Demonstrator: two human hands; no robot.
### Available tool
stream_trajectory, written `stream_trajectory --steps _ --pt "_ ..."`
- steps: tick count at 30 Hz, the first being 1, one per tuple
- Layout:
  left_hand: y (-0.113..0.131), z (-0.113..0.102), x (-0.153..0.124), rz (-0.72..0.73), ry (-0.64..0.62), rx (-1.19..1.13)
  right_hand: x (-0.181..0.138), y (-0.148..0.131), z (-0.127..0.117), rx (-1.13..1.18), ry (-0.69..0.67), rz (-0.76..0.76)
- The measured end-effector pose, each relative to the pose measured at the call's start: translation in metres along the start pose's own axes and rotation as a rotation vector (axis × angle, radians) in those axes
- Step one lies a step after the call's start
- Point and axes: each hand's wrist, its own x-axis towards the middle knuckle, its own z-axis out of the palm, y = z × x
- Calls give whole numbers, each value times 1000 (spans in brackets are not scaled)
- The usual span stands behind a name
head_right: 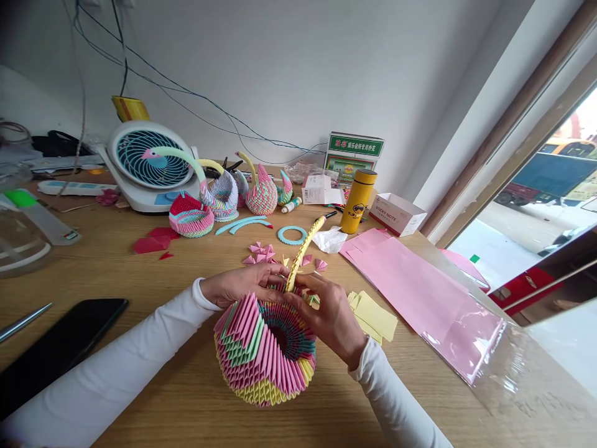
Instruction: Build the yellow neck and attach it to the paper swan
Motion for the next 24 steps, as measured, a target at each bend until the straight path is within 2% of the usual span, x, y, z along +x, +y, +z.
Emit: stream_trajectory --steps 6,11,18,21,24 --pt "2 -4 -4 56 -27 -13 3 -4 -6 65 -8 27" --pt "8 -2 -6 70 -17 -60 10 -9 -16 276 13 132" --pt "23 12 -9 145 74 -178 31 0 -18 526 238 294" --pt "29 17 -10 156 47 -76 39 8 -17 430 388 214" --pt "32 19 -10 156 23 -3 44 10 -19 122 492 34"
